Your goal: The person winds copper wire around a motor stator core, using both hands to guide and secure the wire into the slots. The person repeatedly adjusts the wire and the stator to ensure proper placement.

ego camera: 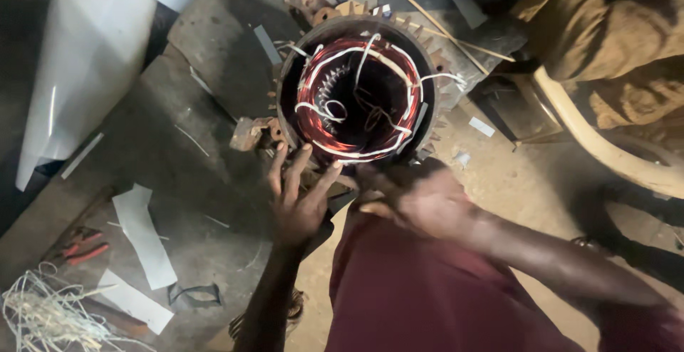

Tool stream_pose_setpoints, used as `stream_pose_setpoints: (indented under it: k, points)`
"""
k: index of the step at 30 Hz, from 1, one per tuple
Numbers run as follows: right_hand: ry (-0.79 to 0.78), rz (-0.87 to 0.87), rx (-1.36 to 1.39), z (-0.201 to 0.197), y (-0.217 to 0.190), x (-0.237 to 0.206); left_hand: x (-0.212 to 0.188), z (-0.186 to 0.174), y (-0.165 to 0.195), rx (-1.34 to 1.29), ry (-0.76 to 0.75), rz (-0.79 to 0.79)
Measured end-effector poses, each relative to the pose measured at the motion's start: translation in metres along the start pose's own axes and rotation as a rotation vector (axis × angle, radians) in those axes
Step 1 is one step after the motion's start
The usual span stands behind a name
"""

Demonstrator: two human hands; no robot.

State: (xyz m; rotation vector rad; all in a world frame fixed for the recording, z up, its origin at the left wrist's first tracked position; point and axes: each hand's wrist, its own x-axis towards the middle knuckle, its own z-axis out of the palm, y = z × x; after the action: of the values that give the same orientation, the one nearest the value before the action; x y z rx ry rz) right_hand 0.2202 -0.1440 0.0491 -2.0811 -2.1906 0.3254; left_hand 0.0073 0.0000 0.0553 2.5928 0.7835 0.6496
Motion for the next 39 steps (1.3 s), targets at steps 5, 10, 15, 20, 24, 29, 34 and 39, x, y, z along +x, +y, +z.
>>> stream_pose_setpoints:
  k: [5, 10, 15, 20, 24, 29, 34, 39]
  points:
    - [0.057, 0.424, 0.413, -0.019, 0.038, -0.023, -0.002, 0.003, 0.0, 0.027, -0.016, -0.02]
    - [0.017, 0.304, 0.412, -0.017, 0.045, -0.015, -0.002, 0.014, -0.004, 0.039, 0.085, 0.023]
    - [0.071, 0.197, 0.387, -0.029, 0.051, -0.011, -0.004, 0.019, -0.006, 0.036, 0.149, 0.036]
    - [0.143, 0.233, 0.556, -0.053, 0.08, 0.005, -0.003, 0.017, -0.004, 0.049, 0.134, 0.018]
    - [-0.02, 0.304, 0.495, -0.062, 0.095, 0.024, 0.0, 0.018, -0.001, 0.009, 0.149, -0.002]
    - [0.014, 0.204, 0.522, -0.066, 0.1, 0.028, -0.004, 0.021, 0.0, -0.004, 0.149, -0.024]
    - [0.006, 0.174, 0.623, -0.056, 0.105, 0.026, -0.012, 0.024, -0.007, 0.034, 0.083, -0.041]
    - [-0.172, 0.289, 0.57, -0.056, 0.113, 0.029, -0.015, 0.028, -0.012, 0.051, 0.099, -0.017]
